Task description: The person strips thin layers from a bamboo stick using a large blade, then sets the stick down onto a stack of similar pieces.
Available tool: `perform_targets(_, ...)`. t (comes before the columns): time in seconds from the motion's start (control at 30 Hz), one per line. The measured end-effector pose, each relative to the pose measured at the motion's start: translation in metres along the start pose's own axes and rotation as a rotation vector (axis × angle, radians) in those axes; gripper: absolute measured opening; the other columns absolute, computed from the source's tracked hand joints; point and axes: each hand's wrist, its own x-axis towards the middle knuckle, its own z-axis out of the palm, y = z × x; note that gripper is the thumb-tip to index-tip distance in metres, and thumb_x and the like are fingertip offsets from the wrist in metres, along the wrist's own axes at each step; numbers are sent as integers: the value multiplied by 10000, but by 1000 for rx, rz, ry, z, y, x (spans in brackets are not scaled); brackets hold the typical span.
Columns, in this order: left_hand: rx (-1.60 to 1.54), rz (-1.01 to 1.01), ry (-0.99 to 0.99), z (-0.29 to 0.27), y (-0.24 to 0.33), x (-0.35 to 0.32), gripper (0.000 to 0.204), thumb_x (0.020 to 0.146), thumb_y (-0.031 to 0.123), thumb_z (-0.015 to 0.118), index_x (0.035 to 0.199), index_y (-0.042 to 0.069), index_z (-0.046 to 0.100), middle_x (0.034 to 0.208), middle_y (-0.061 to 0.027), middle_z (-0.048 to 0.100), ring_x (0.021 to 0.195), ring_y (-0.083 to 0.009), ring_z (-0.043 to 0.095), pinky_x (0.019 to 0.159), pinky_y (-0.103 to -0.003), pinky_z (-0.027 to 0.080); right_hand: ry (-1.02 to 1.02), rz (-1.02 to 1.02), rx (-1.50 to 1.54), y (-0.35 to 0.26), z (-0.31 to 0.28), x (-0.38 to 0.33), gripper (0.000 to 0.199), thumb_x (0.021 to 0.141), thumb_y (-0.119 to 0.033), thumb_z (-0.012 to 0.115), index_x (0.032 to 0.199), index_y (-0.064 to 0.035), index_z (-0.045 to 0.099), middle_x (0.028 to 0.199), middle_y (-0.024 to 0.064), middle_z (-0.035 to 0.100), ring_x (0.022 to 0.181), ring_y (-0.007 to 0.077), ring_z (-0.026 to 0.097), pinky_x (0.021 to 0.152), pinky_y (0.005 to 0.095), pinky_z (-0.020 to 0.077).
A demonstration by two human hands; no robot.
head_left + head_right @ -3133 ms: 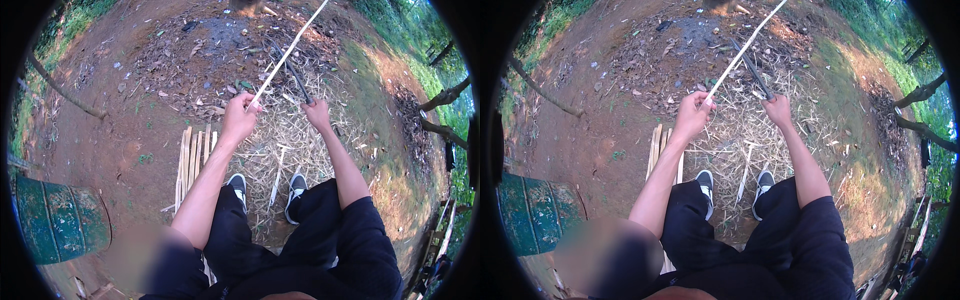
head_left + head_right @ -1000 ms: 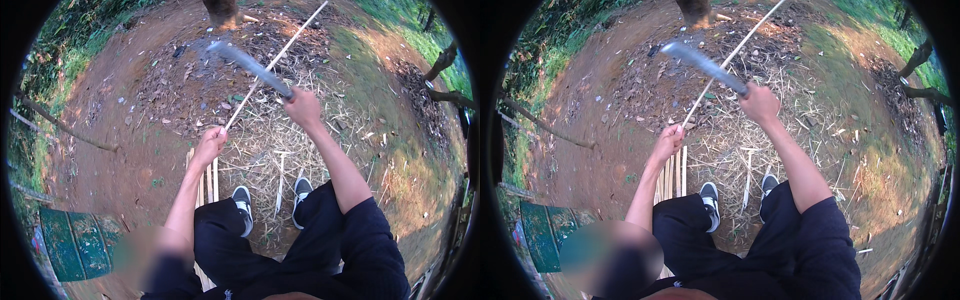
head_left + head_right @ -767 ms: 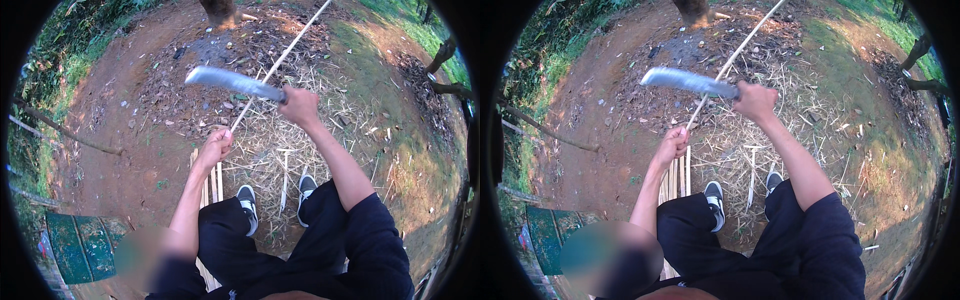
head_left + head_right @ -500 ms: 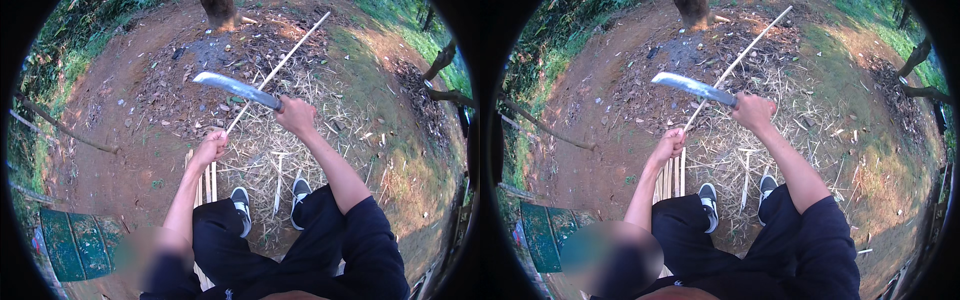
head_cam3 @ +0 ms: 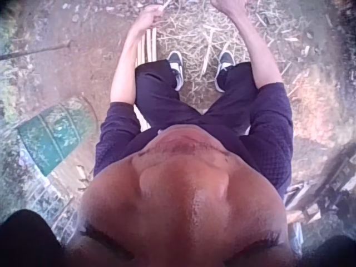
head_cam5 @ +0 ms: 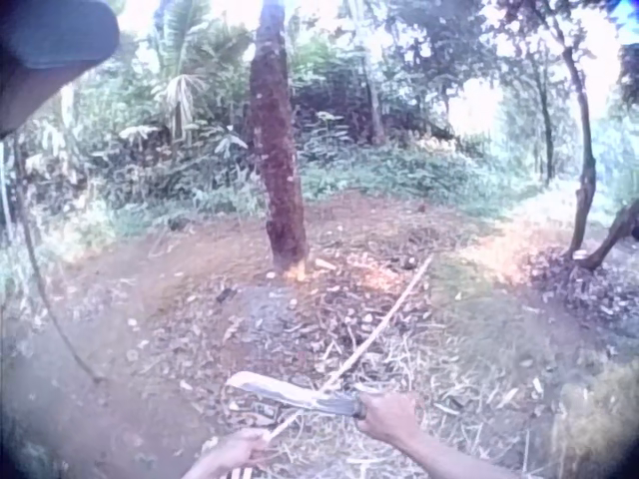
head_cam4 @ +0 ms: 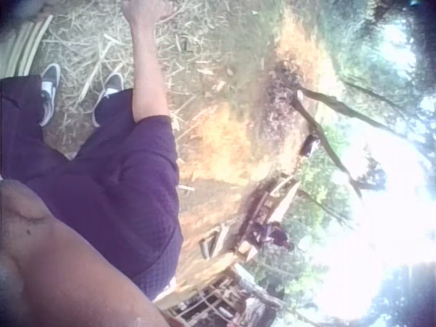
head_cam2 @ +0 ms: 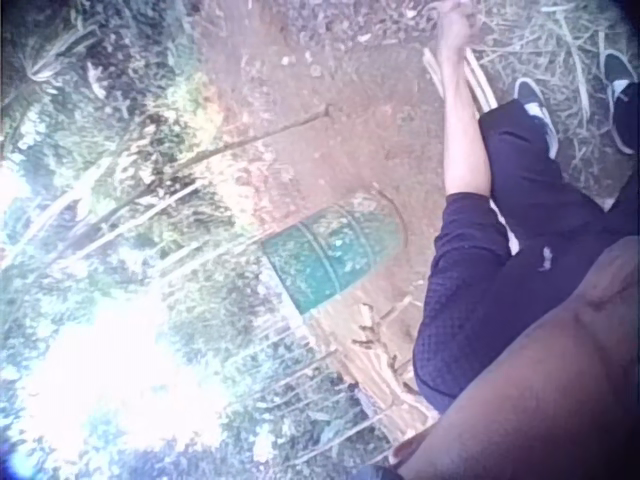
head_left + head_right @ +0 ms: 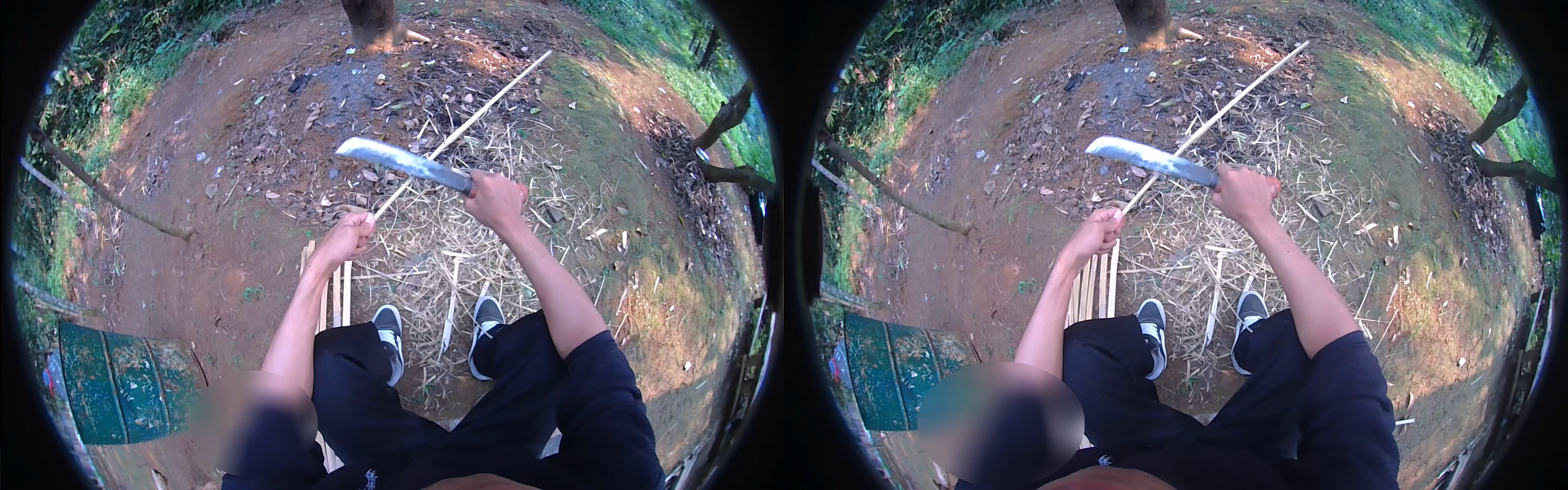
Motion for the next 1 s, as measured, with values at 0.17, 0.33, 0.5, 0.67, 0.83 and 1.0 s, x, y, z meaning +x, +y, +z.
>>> perform_targets(0.17, 18, -2, -27, -10, -8, -14, 290, 1055, 209, 446, 775, 136, 425, 578, 95, 283, 425, -16, 222, 384, -233, 133, 15, 303, -29, 22, -29, 3, 183, 816, -200, 598, 894, -66, 695, 734, 138, 705, 684, 304, 701, 629, 456, 525)
perform_targets(0.33, 2, -41, 21, -31, -15, -28, 294, 1050, 201, 443, 762, 141, 422, 572, 103, 272, 425, -15, 219, 377, -233, 128, 313, 654, 230, 106, -20, -6, 270, 825, -225, 606, 951, -17, 724, 790, 208, 710, 701, 402, 684, 711, 484, 541)
perform_targets(0.5, -177, -128, -41, -39, -19, -24, 341, 1060, 268, 438, 746, 141, 404, 561, 101, 276, 415, -16, 202, 354, -220, 129, 277, 389, 266, 45, -23, -6, 224, 830, -224, 654, 910, -24, 715, 688, 158, 695, 591, 293, 685, 581, 404, 552)
perform_targets(0.67, -62, -161, -201, -17, -13, -8, 485, 1084, 419, 306, 687, 149, 377, 515, 102, 232, 402, -18, 174, 342, -218, 126, 138, 67, 306, -8, -9, -2, 126, 803, -213, 685, 779, -90, 668, 542, 63, 605, 526, 189, 653, 517, 322, 517)
perform_targets(0.83, -172, -202, -312, -19, -12, -11, 466, 1089, 378, 316, 689, 144, 363, 510, 98, 223, 404, -29, 164, 355, -229, 110, 192, 80, 285, -16, -8, 0, 191, 772, -220, 711, 722, -57, 626, 547, 97, 602, 505, 263, 623, 549, 403, 488)
perform_targets(1.0, -178, -211, -331, -17, -8, -14, 461, 1089, 362, 315, 684, 145, 354, 512, 98, 213, 399, -27, 152, 343, -228, 108, 144, 176, 145, 1, -9, 3, 174, 772, -248, 678, 748, -82, 630, 588, 127, 628, 577, 329, 651, 587, 449, 498)
